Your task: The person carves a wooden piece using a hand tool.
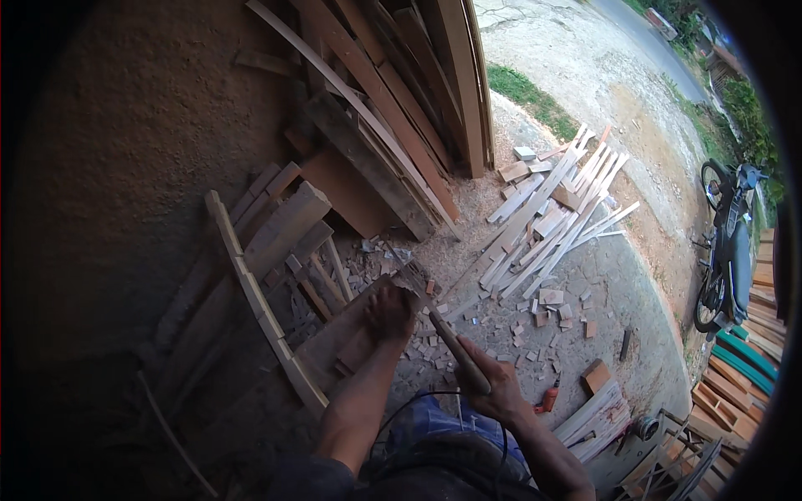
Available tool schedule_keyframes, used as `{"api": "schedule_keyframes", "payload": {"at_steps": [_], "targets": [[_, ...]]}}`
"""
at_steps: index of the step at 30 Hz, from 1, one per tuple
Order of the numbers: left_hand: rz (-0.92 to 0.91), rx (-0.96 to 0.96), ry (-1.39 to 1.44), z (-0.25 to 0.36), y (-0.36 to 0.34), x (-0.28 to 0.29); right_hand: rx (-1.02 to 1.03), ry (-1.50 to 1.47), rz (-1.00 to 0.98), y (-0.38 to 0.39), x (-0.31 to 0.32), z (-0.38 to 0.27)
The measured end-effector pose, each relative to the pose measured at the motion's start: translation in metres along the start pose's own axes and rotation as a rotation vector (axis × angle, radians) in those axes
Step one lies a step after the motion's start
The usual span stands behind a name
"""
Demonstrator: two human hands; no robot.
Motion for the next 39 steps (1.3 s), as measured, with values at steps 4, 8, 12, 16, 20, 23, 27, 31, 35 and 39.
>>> {"api": "schedule_keyframes", "payload": {"at_steps": [4, 8, 12, 16, 20, 23, 27, 31, 35, 39], "targets": [[0.299, -0.192, -0.033, -0.010, -0.013, -0.010, 0.105, 0.006, 0.036, 0.011, 0.011, -0.009], [0.082, -0.192, 0.030, 0.001, -0.030, 0.002, 0.138, -0.013, 0.083, 0.036, 0.014, -0.011], [0.100, -0.185, -0.001, 0.004, -0.015, 0.010, 0.082, -0.064, -0.028, 0.043, 0.022, -0.001], [0.017, -0.087, 0.071, -0.014, -0.023, -0.008, 0.114, 0.049, -0.039, 0.086, 0.052, -0.010], [-0.042, -0.118, 0.036, -0.006, -0.014, -0.010, 0.082, -0.062, -0.083, 0.038, 0.024, 0.000], [0.055, -0.160, 0.123, 0.011, -0.024, 0.015, 0.082, -0.021, -0.112, -0.053, -0.032, -0.003], [0.028, -0.122, 0.113, 0.005, -0.016, 0.016, 0.156, 0.014, 0.009, -0.010, -0.012, -0.006], [-0.183, -0.055, -0.025, 0.001, -0.022, 0.008, 0.119, 0.014, -0.007, 0.086, 0.058, -0.003], [-0.162, -0.054, 0.077, 0.004, -0.009, 0.005, 0.149, 0.027, -0.050, 0.009, 0.013, 0.005], [0.107, -0.144, 0.210, 0.005, -0.017, 0.026, 0.102, -0.044, -0.085, -0.066, -0.037, -0.010]]}}
Point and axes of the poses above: each hand's wrist, its own y-axis away from the middle knuckle, its own x-axis out of the back of the hand, z = x × y, the point moved 6 cm from there along -y, towards the middle knuckle, and after that the axes turned 15 degrees about y, right-handed, at the moved point
